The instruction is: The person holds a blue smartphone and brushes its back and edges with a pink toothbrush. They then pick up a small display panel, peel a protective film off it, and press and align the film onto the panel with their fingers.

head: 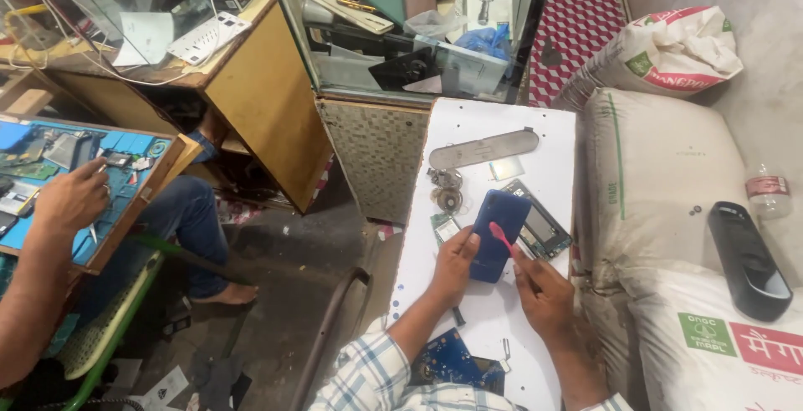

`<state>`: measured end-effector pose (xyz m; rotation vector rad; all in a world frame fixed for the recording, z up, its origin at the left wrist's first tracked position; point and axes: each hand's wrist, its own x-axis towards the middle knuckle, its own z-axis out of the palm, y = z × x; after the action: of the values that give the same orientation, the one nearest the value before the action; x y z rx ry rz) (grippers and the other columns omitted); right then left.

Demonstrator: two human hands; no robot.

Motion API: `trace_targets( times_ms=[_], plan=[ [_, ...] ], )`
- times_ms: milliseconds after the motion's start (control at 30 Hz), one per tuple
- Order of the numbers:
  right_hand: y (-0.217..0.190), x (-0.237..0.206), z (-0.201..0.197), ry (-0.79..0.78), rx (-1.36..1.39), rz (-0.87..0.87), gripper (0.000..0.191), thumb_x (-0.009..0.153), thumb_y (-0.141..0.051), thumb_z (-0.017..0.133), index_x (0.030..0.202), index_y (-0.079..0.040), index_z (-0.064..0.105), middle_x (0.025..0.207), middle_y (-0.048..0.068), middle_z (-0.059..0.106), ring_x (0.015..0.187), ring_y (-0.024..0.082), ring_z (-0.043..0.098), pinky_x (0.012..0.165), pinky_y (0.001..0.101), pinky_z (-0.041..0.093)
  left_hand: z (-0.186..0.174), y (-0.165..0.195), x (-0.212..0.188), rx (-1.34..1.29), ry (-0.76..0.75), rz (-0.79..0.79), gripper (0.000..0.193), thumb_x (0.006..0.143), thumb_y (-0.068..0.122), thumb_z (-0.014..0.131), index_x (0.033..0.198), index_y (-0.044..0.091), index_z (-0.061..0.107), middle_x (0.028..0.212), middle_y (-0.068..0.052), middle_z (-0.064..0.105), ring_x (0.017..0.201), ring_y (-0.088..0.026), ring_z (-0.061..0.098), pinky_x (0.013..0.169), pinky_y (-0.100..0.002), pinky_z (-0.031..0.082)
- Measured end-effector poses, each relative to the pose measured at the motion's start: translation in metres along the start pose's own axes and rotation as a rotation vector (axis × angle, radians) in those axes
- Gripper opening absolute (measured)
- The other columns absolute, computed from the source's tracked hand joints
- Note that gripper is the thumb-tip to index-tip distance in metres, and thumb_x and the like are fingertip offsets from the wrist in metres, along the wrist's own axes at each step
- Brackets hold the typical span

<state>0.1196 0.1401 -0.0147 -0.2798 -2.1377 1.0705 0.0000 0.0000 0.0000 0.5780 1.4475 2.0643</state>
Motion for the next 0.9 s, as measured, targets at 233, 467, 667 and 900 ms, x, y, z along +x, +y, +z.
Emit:
trace_targets(
  times_ms=[233,467,667,900],
  plan=[
    [-0.007,0.003,0.001,0.076,0.069,-0.037,0.038,0.095,-0.002,0.068,0.132,-0.011,0.069,0.088,0.006,0.071,0.064,0.007,0.056,0.055,0.0241,0.045,0.005,0.018,-0.002,-0.058,-0.080,0.004,0.048,0.110,0.039,0.050,0.131,-0.002,0.061,0.108,-0.009,0.074,0.096,-0.012,0.069,0.086,-0.026,0.056],
    [-0.002,-0.009,-0.010,0.121,-0.098,-0.104,0.031,0.099,-0.002,0.069,0.128,-0.010,0.070,0.096,0.014,0.070,0.073,0.017,0.065,0.065,0.0315,0.051,0.012,-0.002,-0.004,0.226,0.102,-0.041,0.051,0.106,0.040,0.055,0.130,-0.004,0.063,0.102,-0.003,0.070,0.092,-0.010,0.061,0.084,-0.026,0.052],
    [-0.001,-0.031,-0.027,0.061,-0.100,-0.162,0.034,0.105,-0.002,0.067,0.137,-0.011,0.066,0.097,0.013,0.068,0.080,0.021,0.066,0.072,0.0333,0.053,0.022,-0.015,-0.021,0.069,0.025,-0.024,0.047,0.108,0.037,0.052,0.130,-0.003,0.063,0.104,-0.004,0.072,0.092,-0.010,0.064,0.084,-0.025,0.054],
    [-0.013,-0.033,-0.033,0.031,-0.106,-0.095,0.041,0.097,0.003,0.070,0.136,-0.010,0.068,0.076,0.008,0.055,0.063,0.015,0.052,0.059,0.0322,0.045,0.027,-0.009,-0.030,0.054,-0.008,-0.028,0.051,0.110,0.041,0.049,0.134,-0.003,0.060,0.107,-0.005,0.073,0.096,-0.010,0.066,0.087,-0.025,0.054]
  ],
)
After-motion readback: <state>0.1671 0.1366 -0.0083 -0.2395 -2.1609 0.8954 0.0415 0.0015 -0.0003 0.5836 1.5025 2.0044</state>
